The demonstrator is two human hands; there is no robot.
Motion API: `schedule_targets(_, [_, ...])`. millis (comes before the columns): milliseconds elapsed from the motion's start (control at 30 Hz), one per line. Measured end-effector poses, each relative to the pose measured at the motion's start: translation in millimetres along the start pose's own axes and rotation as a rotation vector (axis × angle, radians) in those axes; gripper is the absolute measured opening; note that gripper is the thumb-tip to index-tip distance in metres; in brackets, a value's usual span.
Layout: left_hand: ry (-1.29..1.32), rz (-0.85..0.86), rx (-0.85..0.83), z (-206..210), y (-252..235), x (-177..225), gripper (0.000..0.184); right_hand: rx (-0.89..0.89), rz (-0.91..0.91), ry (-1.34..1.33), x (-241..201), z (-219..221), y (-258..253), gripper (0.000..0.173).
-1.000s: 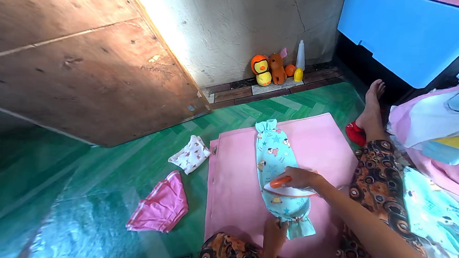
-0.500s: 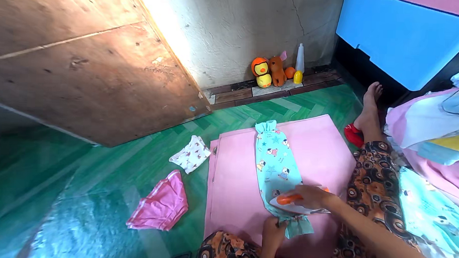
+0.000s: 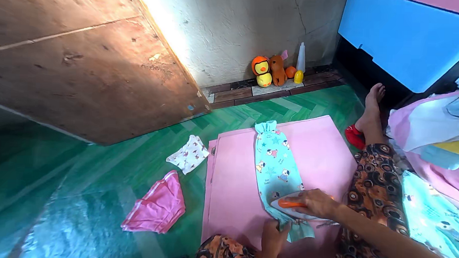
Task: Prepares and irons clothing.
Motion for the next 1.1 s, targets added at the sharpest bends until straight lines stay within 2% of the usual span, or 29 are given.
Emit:
schedule_targets(500, [0.006,-0.037,-0.035,-2,2,4,0.044,0.019,0.04,-0.012,-35,-11,-51,0.047])
schedule_targets(667, [0.06,-0.007,0.0,-5,3,3,0.045,0.035,0.108,-0.056,-47,-21,-64,0.048])
schedule_targets(733, [0.061,-0.014,0.071,-9,6,7,0.049,0.055,0.133,-0.086,-50,-24,-70,0.048])
schedule_targets(833, [0.053,-0.01,0.267,-24,15,19,0.058,0.125,0.155,-0.213,-46,-27,-79,0.046])
schedule_targets(900, [0.061,0.045,0.384,-31,18,31,0.055,0.194,0.158,-0.363,-39,-30,-81,0.047])
schedule_targets(1033, [0.082,0.198,0.458,-31,15,53,0.05,0.319,0.176,-0.449,-43,-30,-69,0.045])
schedule_targets(1100, [0.085,0.187,0.441,-27,16,63,0.054,0.385,0.191,-0.476,-45,-27,-60,0.043])
Point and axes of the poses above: each hand's wrist, its own y-axis away from the middle knuckle, its own z-axis out of the palm, x = y × z, the point moved 4 cm from there along -y, towards the middle knuckle, and after that the axes turned 2 degrees about -x, right-handed, at the moved point
